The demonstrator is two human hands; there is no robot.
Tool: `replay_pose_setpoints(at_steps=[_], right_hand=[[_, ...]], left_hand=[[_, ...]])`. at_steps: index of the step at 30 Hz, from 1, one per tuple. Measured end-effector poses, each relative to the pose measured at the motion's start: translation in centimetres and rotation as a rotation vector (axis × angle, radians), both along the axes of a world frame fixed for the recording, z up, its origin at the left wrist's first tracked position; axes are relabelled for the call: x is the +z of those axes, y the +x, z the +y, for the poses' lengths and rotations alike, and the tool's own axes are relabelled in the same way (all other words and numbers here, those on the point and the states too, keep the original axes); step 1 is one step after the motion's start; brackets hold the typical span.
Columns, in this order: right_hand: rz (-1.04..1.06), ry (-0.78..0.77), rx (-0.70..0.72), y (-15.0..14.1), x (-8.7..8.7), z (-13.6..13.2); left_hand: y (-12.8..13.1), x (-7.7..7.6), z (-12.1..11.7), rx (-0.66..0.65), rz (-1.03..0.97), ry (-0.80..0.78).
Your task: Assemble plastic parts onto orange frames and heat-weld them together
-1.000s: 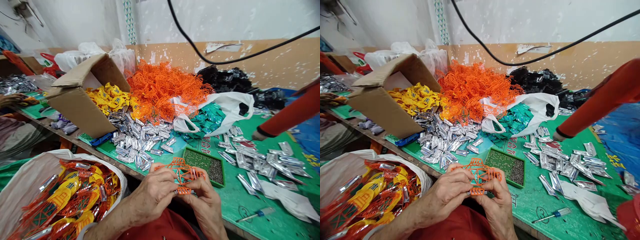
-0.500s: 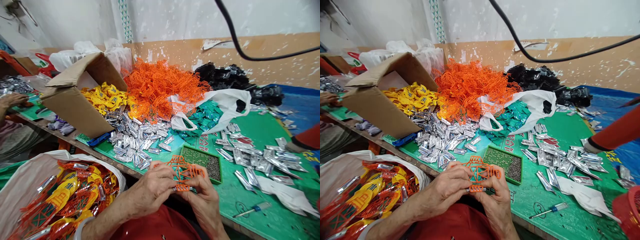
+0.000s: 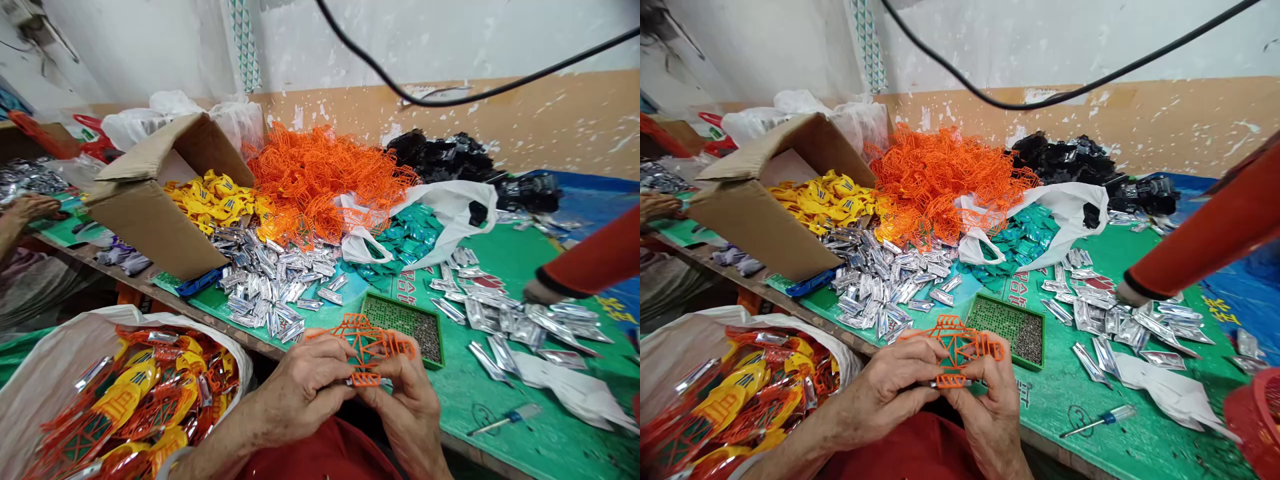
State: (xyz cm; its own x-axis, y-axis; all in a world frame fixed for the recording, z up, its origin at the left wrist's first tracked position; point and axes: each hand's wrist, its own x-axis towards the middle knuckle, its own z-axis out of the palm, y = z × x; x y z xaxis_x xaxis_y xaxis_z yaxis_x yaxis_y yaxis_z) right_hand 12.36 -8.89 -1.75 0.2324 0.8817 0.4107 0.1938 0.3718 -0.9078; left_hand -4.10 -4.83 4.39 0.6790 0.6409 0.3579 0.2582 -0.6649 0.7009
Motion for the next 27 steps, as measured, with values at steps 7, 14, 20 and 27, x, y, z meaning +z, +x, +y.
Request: replay_pose_setpoints(at_steps=[7,14,20,27], right_hand=[[-0.062,0.016,0.063,1.0,0.1,0.2],[0.033,0.054,0.032,0.3,-0.7,0.0],[-0.029,0.059,0.051,0.8,-0.6,0.1],[-0.014,0.073,0.063,0.9,-0.6,0.2]], left_hand=[[-0.3,0.3,-0.7,0.091,0.154,0.141],[0.2,0.2,-1.1,0.107,0.125,0.162],[0.2,0.3,-0.8,0.118,0.175,0.179],[0.2,0.3,-0.2,0.076,0.189,0.254]])
